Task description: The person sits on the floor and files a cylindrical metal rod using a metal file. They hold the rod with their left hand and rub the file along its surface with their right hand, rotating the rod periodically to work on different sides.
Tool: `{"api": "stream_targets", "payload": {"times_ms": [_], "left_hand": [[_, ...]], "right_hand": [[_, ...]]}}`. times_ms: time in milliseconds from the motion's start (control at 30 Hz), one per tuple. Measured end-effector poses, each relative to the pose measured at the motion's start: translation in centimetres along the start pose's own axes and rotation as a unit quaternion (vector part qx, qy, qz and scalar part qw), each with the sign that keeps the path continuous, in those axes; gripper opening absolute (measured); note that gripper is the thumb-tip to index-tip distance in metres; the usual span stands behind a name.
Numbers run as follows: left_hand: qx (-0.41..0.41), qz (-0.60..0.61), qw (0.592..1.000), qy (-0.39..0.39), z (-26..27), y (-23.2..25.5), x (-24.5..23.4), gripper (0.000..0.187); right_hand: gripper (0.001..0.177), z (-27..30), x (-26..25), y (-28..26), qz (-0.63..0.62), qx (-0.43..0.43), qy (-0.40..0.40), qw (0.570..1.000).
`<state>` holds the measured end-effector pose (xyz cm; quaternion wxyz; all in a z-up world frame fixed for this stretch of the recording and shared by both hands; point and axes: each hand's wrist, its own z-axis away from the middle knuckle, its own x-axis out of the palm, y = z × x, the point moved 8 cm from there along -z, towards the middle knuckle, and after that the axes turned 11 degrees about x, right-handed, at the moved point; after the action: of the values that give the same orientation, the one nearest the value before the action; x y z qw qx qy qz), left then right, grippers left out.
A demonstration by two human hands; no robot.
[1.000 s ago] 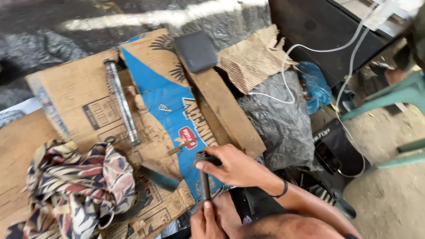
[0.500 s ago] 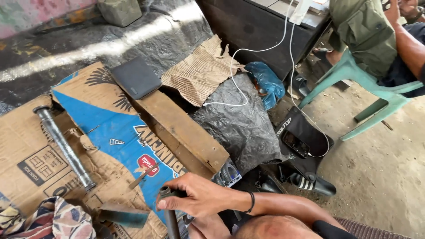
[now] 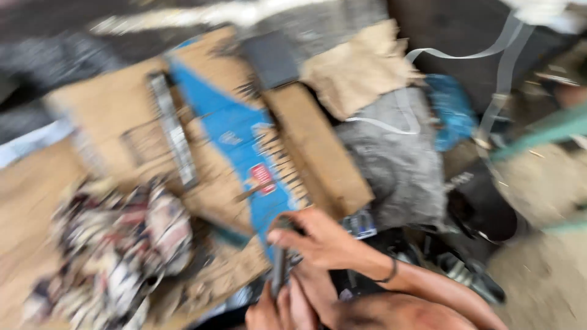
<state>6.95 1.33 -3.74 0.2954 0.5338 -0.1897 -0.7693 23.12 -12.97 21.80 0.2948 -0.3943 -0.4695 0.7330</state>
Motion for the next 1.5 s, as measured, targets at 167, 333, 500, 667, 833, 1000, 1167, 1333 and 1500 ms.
{"api": "stream_targets", "payload": {"times_ms": [167, 333, 500, 667, 833, 1000, 1167, 1333, 1500], "left_hand": [[0.055, 0.191, 0.978, -0.061, 0.6, 9.6, -9.2, 0.045], [0.181, 0.637, 0.628, -0.408, 4.1, 16.0, -10.5, 0.059], [0.056, 0.748, 0.53, -0.396, 6.0, 15.4, -8.6, 0.055], [0.098, 0.739, 0.613, -0.262, 4.0, 14.1, -7.5, 0.05], [0.07, 0.177, 0.977, -0.099, 1.1, 11.1, -9.6, 0.041], [0.057, 0.27, 0.953, -0.128, 1.4, 11.5, -9.4, 0.033], [0.032, 0.703, 0.644, -0.301, 3.9, 14.1, -8.3, 0.052], [0.087, 0.683, 0.532, -0.493, 5.9, 15.5, -9.4, 0.058], [0.097, 0.51, 0.828, -0.214, 3.1, 12.2, -7.3, 0.05]], "right_hand": [[0.038, -0.4, -0.3, 0.2, 0.005, 0.058, 0.02, 0.998], [0.063, 0.7, 0.1, 0.2, -0.103, -0.005, -0.097, 0.99], [0.06, 0.9, 0.7, 0.1, -0.171, -0.03, -0.124, 0.977], [0.052, 0.4, 1.1, -0.1, -0.177, -0.002, -0.113, 0.978], [0.056, 0.1, 0.6, 0.1, -0.009, 0.05, 0.027, 0.998], [0.059, -0.2, 0.2, 1.2, 0.013, 0.075, 0.038, 0.996], [0.066, 0.4, -0.2, 1.2, -0.031, 0.018, -0.023, 0.999], [0.064, 0.9, 0.6, 3.0, -0.194, 0.004, -0.121, 0.974], [0.049, 0.5, 0.9, -0.1, -0.056, -0.003, -0.049, 0.997]]}}
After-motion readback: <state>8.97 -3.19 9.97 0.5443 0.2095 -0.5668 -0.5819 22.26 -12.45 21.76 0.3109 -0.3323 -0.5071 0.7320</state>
